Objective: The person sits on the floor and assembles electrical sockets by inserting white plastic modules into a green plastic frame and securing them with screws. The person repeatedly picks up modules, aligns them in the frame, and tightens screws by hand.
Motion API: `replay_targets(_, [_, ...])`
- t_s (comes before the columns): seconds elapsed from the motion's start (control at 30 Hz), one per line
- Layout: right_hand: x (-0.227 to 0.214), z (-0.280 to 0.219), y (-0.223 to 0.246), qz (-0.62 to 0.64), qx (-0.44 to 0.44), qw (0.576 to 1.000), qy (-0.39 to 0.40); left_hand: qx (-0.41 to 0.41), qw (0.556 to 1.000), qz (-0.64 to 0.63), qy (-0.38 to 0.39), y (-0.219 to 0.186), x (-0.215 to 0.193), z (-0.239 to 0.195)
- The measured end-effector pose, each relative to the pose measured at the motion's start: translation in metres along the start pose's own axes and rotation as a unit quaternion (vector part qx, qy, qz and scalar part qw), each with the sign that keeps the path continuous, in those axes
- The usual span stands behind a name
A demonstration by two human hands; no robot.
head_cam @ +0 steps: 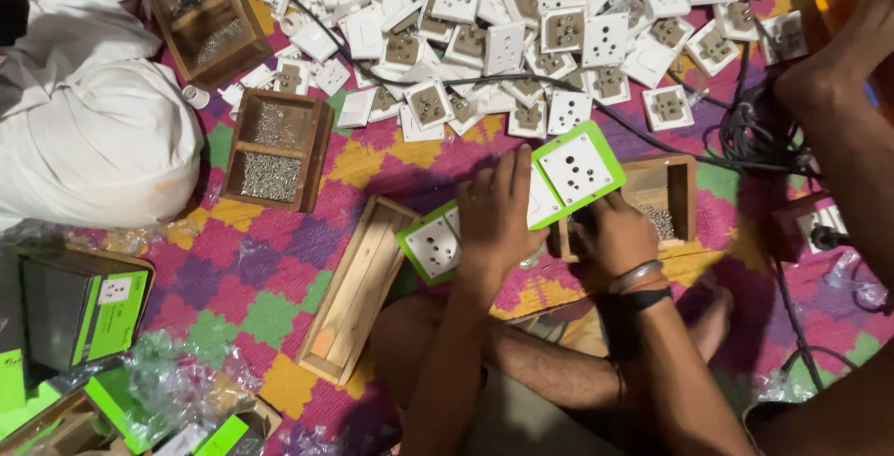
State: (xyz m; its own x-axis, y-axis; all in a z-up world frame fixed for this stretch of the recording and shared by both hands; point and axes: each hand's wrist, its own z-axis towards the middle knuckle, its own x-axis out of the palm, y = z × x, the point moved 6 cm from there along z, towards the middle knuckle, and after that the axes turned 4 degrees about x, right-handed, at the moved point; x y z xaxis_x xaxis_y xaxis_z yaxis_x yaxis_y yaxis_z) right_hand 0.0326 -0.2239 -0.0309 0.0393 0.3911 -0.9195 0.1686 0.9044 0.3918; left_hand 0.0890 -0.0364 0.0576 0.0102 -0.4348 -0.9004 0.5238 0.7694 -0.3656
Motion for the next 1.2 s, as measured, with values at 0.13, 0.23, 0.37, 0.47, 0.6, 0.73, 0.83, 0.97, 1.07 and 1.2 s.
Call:
replay_targets(0.13, [0.007,-0.007,0.009,-0.009,0.009,1.000,-0.007,0.004,0.998,0.056,0.039,0.004,0.023,-0.009])
replay_targets(0.23, [-0.008,-0.011,0.008,0.088,-0.029,0.993,-0.077,0.009,0.998,0.060,0.016,0.003,0.028,-0.011])
replay_targets(0.37, [-0.023,-0.015,-0.010,0.160,-0.001,0.982,-0.097,0.003,0.997,0.066,0.034,0.007,0.032,-0.015])
replay_targets(0.47, [-0.037,-0.010,-0.025,0.324,0.068,0.942,-0.059,-0.003,0.997,0.061,0.040,0.009,0.027,-0.016])
replay_targets(0.6, [-0.053,-0.001,-0.032,0.554,0.134,0.818,-0.077,0.003,0.997,0.056,0.056,0.001,0.025,-0.019])
replay_targets(0.73, [-0.056,0.011,-0.021,0.535,0.100,0.835,-0.079,0.019,0.995,0.042,0.092,-0.013,0.028,-0.027])
replay_targets(0.83, [-0.046,0.017,-0.025,0.595,0.129,0.790,-0.072,0.036,0.993,0.061,0.090,-0.019,0.028,-0.030])
replay_targets(0.97, [-0.036,0.015,-0.034,0.604,0.139,0.784,-0.032,0.044,0.993,0.069,0.090,-0.022,0.030,-0.031])
replay_targets(1.07, [-0.033,0.013,-0.037,0.597,0.140,0.790,0.009,0.044,0.992,0.078,0.092,-0.023,0.031,-0.031])
replay_targets(1.2, [-0.037,0.012,-0.033,0.558,0.123,0.821,0.006,0.038,0.993,0.058,0.100,-0.023,0.029,-0.031])
